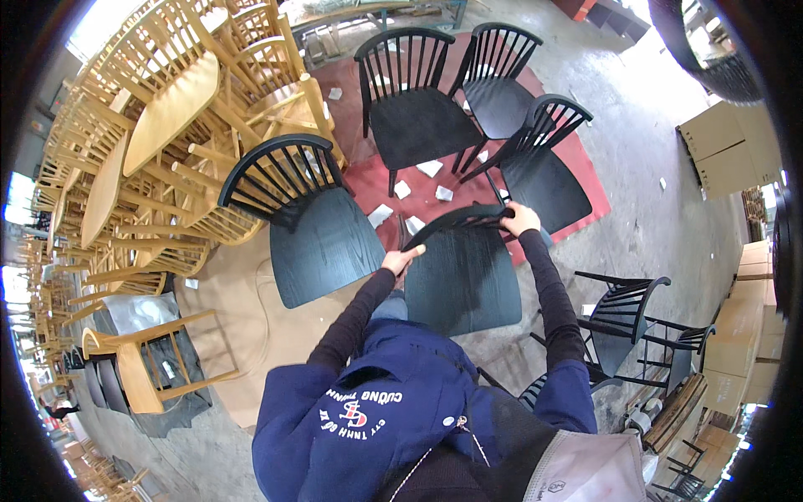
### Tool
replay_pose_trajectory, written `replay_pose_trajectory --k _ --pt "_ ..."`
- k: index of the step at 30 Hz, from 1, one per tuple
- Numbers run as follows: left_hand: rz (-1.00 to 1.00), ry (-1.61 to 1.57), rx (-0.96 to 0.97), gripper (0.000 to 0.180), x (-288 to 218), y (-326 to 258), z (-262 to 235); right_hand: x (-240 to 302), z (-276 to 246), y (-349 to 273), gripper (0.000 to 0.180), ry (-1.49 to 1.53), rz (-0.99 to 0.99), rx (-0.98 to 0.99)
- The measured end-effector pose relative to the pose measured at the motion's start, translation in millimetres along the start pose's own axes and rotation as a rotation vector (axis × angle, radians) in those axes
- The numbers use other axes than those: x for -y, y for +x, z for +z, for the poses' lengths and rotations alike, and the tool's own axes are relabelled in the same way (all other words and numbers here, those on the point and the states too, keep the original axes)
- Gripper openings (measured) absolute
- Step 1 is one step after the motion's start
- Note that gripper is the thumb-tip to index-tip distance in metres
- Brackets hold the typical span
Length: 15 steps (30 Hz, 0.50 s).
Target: The person picks up black wooden chairs from a stack and places them upright around a white table. They move multiple chairs one at a time, positioning them in a circular arrangement on the floor.
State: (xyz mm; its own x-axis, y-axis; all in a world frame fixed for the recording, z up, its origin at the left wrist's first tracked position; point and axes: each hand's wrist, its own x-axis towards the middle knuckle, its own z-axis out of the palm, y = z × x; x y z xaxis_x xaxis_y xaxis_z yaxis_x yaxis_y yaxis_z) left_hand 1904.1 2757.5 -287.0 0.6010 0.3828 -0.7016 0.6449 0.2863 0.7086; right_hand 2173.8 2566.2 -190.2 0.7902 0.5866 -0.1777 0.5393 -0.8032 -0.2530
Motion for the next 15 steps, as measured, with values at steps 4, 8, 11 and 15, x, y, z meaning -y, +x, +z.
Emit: replay_pose_trajectory --k 4,8,11,15 --pt "0.018 0.183 0.052 0.051 -26 53 8 -1 -2 11 0.030 0.424 -0.209 -0.379" --pt "-0.076 -0.003 0.039 0.023 -57 162 -15 -16 25 -29 0.020 0.565 -0.077 -0.328" --pt "-0.300 0.153 0.022 0.009 -82 217 -49 -37 85 -100 0.021 0.657 0.091 -0.193" --pt "-0.147 -0.077 0.055 0.007 -80 222 -40 -54 190 -230 0.025 0.611 0.559 0.027"
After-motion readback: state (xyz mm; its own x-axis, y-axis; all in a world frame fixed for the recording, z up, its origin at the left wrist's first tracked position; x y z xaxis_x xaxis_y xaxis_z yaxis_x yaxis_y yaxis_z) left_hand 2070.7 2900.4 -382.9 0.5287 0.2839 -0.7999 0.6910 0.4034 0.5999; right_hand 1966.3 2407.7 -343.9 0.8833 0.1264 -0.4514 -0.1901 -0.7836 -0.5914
